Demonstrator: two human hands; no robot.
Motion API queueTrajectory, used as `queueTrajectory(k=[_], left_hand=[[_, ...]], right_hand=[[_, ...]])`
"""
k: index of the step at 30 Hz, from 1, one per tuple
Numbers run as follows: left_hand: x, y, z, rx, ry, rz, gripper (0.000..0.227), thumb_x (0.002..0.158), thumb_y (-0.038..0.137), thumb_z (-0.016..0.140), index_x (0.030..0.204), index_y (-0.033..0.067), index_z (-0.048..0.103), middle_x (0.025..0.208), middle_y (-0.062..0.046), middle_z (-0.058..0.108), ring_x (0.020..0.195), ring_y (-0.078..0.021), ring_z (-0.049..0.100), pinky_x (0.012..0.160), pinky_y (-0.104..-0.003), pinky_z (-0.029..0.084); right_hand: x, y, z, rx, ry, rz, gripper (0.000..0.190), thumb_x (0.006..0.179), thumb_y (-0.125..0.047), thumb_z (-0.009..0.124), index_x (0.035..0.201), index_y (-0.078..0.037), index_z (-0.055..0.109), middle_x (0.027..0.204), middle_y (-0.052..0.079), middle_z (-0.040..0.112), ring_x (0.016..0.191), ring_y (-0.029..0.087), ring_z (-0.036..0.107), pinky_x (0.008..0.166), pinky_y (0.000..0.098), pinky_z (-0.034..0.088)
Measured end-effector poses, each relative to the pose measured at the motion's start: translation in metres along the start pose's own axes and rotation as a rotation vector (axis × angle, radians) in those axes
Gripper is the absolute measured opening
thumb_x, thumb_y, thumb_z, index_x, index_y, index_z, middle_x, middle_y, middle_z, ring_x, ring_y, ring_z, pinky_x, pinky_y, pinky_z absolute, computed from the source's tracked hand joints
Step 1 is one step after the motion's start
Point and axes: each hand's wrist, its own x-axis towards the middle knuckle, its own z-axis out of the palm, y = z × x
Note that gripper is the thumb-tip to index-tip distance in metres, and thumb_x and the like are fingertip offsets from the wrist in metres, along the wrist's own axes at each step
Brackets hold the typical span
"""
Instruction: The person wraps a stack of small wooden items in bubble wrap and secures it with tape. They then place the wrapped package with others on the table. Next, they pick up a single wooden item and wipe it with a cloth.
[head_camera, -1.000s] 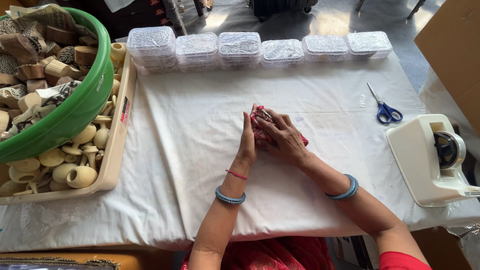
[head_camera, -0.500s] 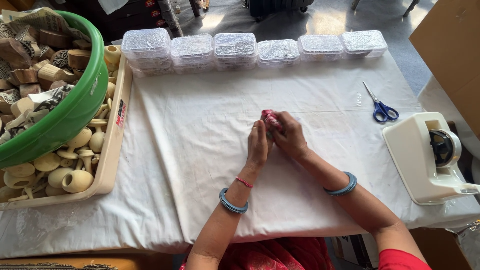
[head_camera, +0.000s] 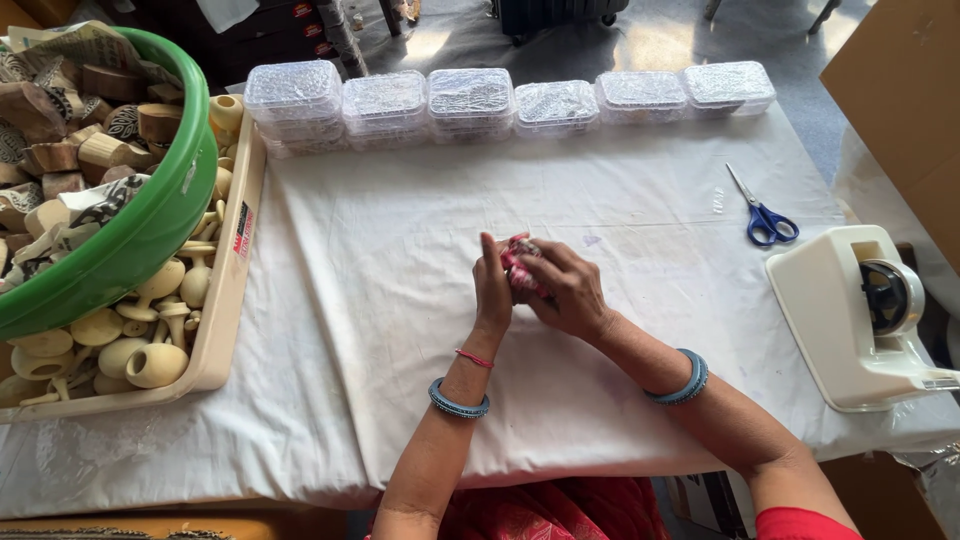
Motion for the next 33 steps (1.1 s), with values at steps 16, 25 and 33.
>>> queueTrajectory(k=[16, 25, 33], left_hand=[[0.004, -0.007, 0.0, -0.486, 0.015, -0.27, 0.045, 0.107, 0.043, 0.051, 0.112, 0.0025, 0.067, 0.097, -0.008, 0.072, 0.079, -0.0137, 0.073, 0.067, -0.03, 0.065], [-0.007, -0.012, 0.015, -0.17, 0.094, -0.142, 0.051, 0.103, 0.058, 0.05, 0.112, 0.0088, 0.062, 0.095, -0.005, 0.064, 0.087, -0.0105, 0.064, 0.073, -0.026, 0.058], [0.003, -0.004, -0.005, -0.662, 0.044, -0.075, 0.03, 0.109, 0.039, 0.06, 0.112, 0.0094, 0.056, 0.102, -0.005, 0.066, 0.093, -0.0148, 0.068, 0.081, -0.031, 0.064]], right_hand=[[0.006, 0.008, 0.01, 0.464, -0.059, 0.217, 0.057, 0.098, -0.03, 0.074, 0.138, 0.006, 0.055, 0.121, 0.018, 0.061, 0.109, 0.025, 0.063, 0.087, 0.037, 0.055], [-0.014, 0.027, 0.022, 0.1, -0.081, 0.445, 0.043, 0.088, -0.038, 0.083, 0.111, -0.004, 0.072, 0.087, 0.008, 0.067, 0.071, 0.022, 0.067, 0.061, 0.038, 0.051], [0.002, -0.007, 0.008, 0.082, -0.115, 0.173, 0.075, 0.075, -0.042, 0.088, 0.129, 0.004, 0.06, 0.107, 0.02, 0.065, 0.094, 0.037, 0.067, 0.076, 0.0431, 0.055]])
